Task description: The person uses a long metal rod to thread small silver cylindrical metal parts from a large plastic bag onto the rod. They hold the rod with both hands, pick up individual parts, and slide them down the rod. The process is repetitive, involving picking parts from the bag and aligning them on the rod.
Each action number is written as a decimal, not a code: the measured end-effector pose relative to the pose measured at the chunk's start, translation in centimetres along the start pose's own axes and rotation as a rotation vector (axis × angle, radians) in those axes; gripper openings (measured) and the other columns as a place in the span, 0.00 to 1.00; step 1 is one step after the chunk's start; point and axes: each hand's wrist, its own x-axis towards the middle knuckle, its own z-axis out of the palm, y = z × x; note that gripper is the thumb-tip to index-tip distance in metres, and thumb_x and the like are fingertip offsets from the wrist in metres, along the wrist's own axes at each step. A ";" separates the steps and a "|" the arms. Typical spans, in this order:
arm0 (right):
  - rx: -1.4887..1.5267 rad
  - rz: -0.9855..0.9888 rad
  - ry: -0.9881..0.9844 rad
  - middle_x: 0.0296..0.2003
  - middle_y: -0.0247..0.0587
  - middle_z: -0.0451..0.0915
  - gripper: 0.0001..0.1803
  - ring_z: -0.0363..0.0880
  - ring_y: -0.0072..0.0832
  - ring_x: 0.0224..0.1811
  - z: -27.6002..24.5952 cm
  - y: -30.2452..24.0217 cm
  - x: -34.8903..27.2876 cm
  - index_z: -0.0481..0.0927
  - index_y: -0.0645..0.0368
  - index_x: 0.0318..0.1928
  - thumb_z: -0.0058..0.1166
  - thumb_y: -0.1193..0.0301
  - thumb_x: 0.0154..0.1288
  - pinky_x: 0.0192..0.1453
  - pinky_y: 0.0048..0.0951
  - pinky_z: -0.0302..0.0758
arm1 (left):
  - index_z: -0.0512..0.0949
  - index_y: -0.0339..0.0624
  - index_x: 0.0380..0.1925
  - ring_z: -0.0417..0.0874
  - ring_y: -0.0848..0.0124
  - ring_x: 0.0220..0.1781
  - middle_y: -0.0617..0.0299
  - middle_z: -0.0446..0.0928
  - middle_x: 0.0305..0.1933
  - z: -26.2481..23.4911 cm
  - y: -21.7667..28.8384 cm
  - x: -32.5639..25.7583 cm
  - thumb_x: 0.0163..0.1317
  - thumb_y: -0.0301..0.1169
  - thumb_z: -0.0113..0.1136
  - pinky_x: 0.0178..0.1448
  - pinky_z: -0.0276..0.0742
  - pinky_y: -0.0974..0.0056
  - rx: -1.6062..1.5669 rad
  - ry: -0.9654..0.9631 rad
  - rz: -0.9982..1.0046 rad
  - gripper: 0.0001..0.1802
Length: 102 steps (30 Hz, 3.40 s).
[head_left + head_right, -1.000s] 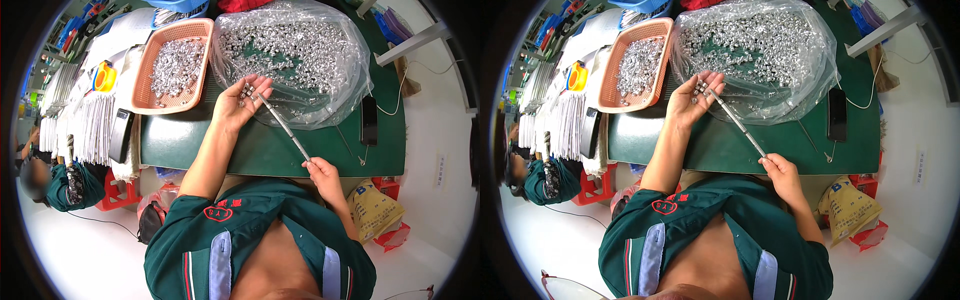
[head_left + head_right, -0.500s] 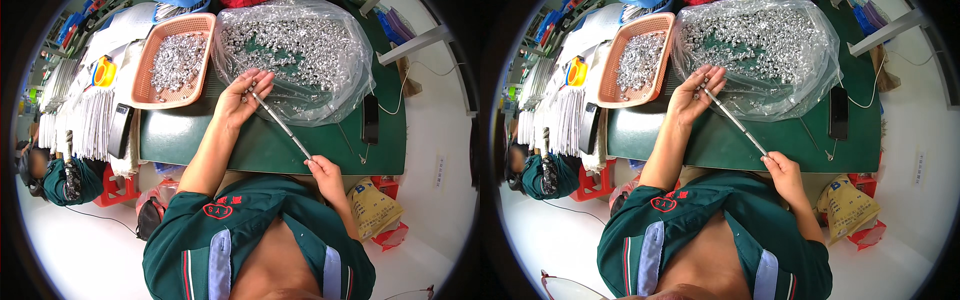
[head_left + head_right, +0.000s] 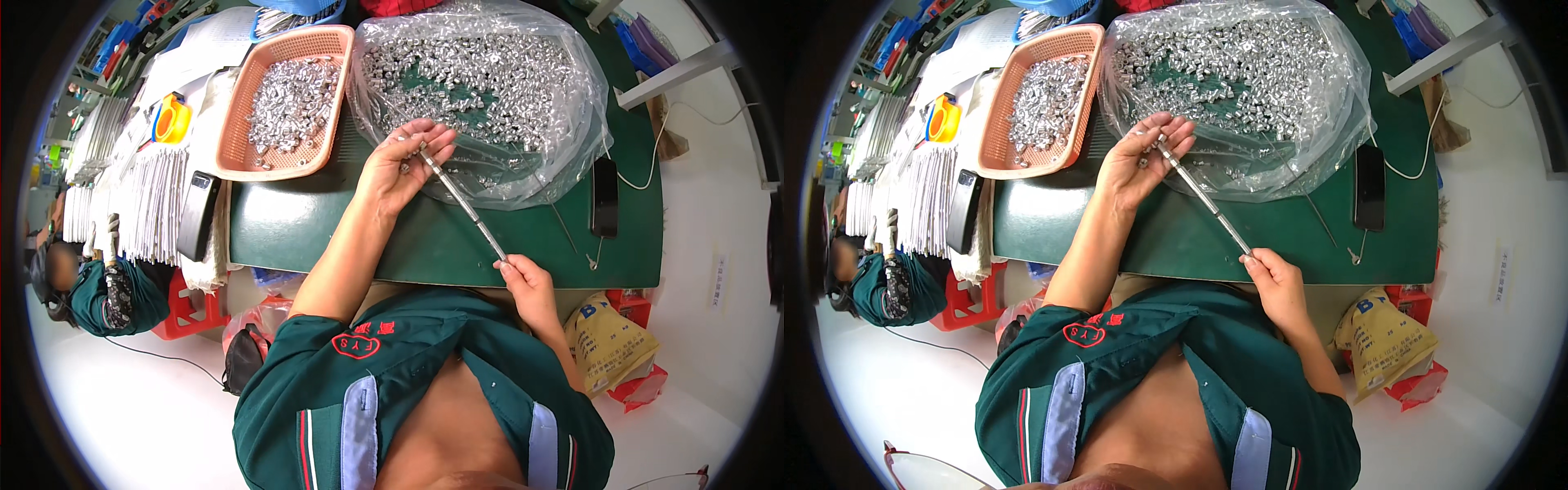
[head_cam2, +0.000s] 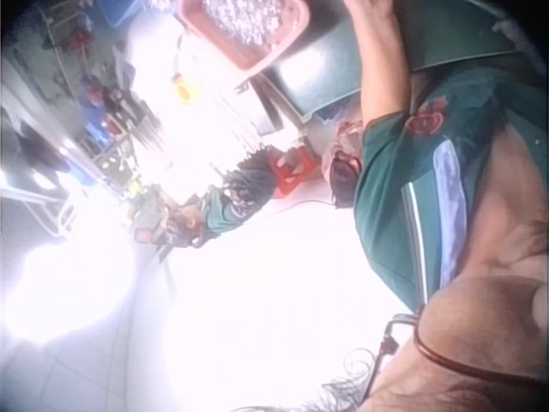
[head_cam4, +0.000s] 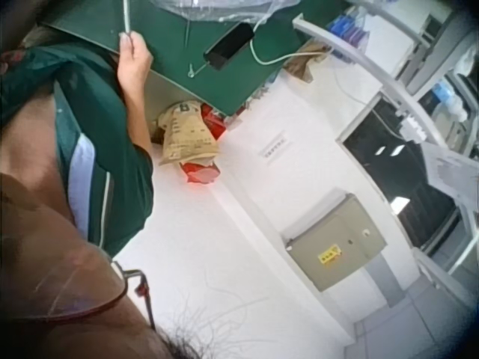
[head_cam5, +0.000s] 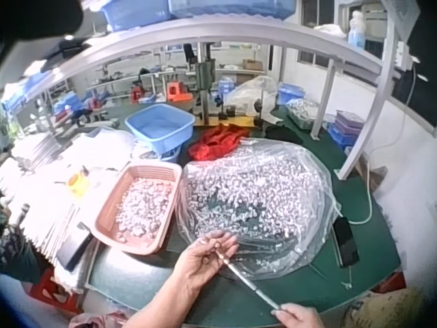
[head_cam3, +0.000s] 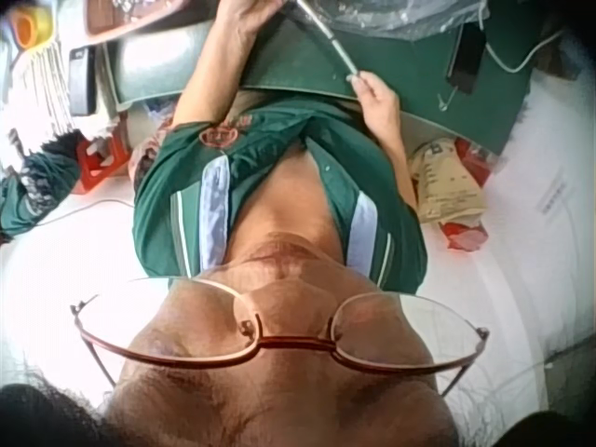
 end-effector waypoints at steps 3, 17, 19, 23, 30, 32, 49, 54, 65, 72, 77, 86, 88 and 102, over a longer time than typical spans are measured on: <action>0.026 -0.008 0.009 0.21 0.24 0.68 0.11 0.61 0.11 0.25 -0.4 0.6 0.0 0.79 0.66 0.41 0.51 0.70 0.68 0.29 0.17 0.61 | 0.66 0.26 0.53 0.65 0.43 0.65 0.35 0.66 0.58 1.0 0.7 -0.7 0.71 0.37 0.43 0.69 0.63 0.43 -0.188 0.018 -0.074 0.22; -0.056 -0.063 0.003 0.22 0.27 0.70 0.11 0.64 0.12 0.26 -0.8 -0.4 -0.2 0.79 0.67 0.40 0.51 0.71 0.68 0.30 0.18 0.63 | 0.59 0.23 0.60 0.62 0.43 0.68 0.34 0.62 0.63 0.6 0.0 -0.5 0.71 0.38 0.41 0.70 0.61 0.44 -0.114 -0.084 -0.223 0.28; -0.064 -0.075 0.014 0.21 0.27 0.70 0.11 0.63 0.12 0.25 -0.7 -0.4 -0.1 0.79 0.67 0.40 0.51 0.71 0.68 0.29 0.18 0.63 | 0.60 0.24 0.59 0.64 0.43 0.66 0.35 0.64 0.62 0.5 -0.2 -0.5 0.71 0.37 0.43 0.70 0.61 0.44 -0.132 -0.094 -0.259 0.27; -0.077 -0.066 0.014 0.22 0.25 0.68 0.09 0.62 0.12 0.25 -0.5 -0.4 -0.1 0.79 0.66 0.41 0.49 0.73 0.68 0.29 0.17 0.61 | 0.63 0.25 0.58 0.67 0.45 0.64 0.37 0.67 0.59 0.6 -0.7 -0.5 0.70 0.36 0.45 0.70 0.62 0.45 -0.192 -0.056 -0.276 0.25; 0.021 -0.051 -0.001 0.20 0.22 0.64 0.09 0.58 0.10 0.21 0.2 0.4 0.6 0.78 0.64 0.41 0.47 0.72 0.69 0.24 0.15 0.55 | 0.67 0.27 0.55 0.71 0.47 0.61 0.40 0.70 0.56 0.2 -1.8 -0.4 0.70 0.49 0.42 0.67 0.66 0.46 -0.143 -0.102 -0.259 0.31; 0.092 -0.016 -0.038 0.19 0.21 0.61 0.09 0.56 0.09 0.19 0.2 0.8 1.0 0.78 0.63 0.41 0.46 0.71 0.70 0.21 0.15 0.52 | 0.66 0.27 0.55 0.70 0.47 0.61 0.40 0.70 0.56 1.0 -2.0 -0.7 0.68 0.55 0.39 0.67 0.67 0.47 -0.030 -0.041 -0.235 0.36; 0.027 0.019 0.047 0.21 0.24 0.67 0.08 0.60 0.11 0.24 -2.6 0.1 -0.3 0.79 0.66 0.40 0.50 0.73 0.67 0.28 0.16 0.59 | 0.55 0.26 0.63 0.64 0.46 0.67 0.38 0.64 0.62 0.7 0.6 -0.7 0.64 0.22 0.48 0.69 0.64 0.48 0.036 -0.125 -0.167 0.28; -0.124 -0.092 0.075 0.20 0.26 0.68 0.09 0.61 0.11 0.24 -3.0 -0.4 -0.4 0.79 0.67 0.40 0.52 0.73 0.67 0.28 0.17 0.61 | 0.56 0.25 0.61 0.67 0.47 0.65 0.36 0.64 0.61 0.9 0.4 -0.6 0.64 0.20 0.44 0.68 0.66 0.50 0.085 -0.093 -0.169 0.25; -0.220 -0.178 0.131 0.17 0.32 0.68 0.08 0.63 0.14 0.20 -2.9 -0.1 -0.1 0.79 0.64 0.41 0.53 0.72 0.65 0.25 0.20 0.62 | 0.61 0.30 0.58 0.67 0.43 0.65 0.37 0.67 0.59 0.9 -0.3 -0.9 0.67 0.22 0.45 0.68 0.64 0.42 -0.012 -0.022 -0.200 0.20; -0.236 -0.181 0.151 0.18 0.31 0.70 0.09 0.65 0.14 0.21 -1.8 0.3 -0.3 0.79 0.64 0.41 0.52 0.71 0.66 0.26 0.20 0.63 | 0.65 0.32 0.54 0.70 0.43 0.62 0.39 0.71 0.54 1.2 -0.5 -0.9 0.68 0.26 0.45 0.67 0.66 0.42 0.060 -0.021 -0.134 0.16; 0.114 0.049 -0.052 0.20 0.24 0.66 0.10 0.60 0.12 0.22 -1.3 0.3 0.0 0.80 0.64 0.40 0.50 0.70 0.68 0.25 0.17 0.59 | 0.66 0.34 0.53 0.71 0.44 0.61 0.40 0.73 0.52 0.7 -0.7 -0.8 0.68 0.27 0.47 0.67 0.67 0.42 -0.022 -0.075 -0.153 0.15; 0.224 0.081 -0.078 0.20 0.21 0.63 0.09 0.57 0.10 0.21 -0.8 0.4 0.4 0.79 0.63 0.40 0.49 0.71 0.69 0.24 0.16 0.56 | 0.67 0.31 0.54 0.69 0.44 0.63 0.38 0.71 0.55 1.4 -0.9 -0.9 0.69 0.35 0.47 0.68 0.64 0.43 0.019 -0.081 -0.153 0.20; 0.216 0.080 -0.071 0.20 0.21 0.63 0.09 0.58 0.10 0.22 -1.1 0.5 0.3 0.80 0.63 0.40 0.49 0.71 0.69 0.25 0.16 0.56 | 0.66 0.30 0.55 0.68 0.44 0.64 0.37 0.70 0.56 1.4 -0.8 -0.9 0.70 0.40 0.45 0.69 0.63 0.43 -0.014 -0.091 -0.143 0.24; 0.084 0.036 -0.009 0.20 0.23 0.66 0.09 0.59 0.11 0.23 -1.8 0.3 0.1 0.80 0.64 0.39 0.51 0.71 0.67 0.27 0.17 0.58 | 0.62 0.26 0.59 0.68 0.44 0.64 0.36 0.68 0.59 1.1 -0.3 -0.7 0.71 0.34 0.41 0.69 0.64 0.45 0.012 -0.055 -0.186 0.23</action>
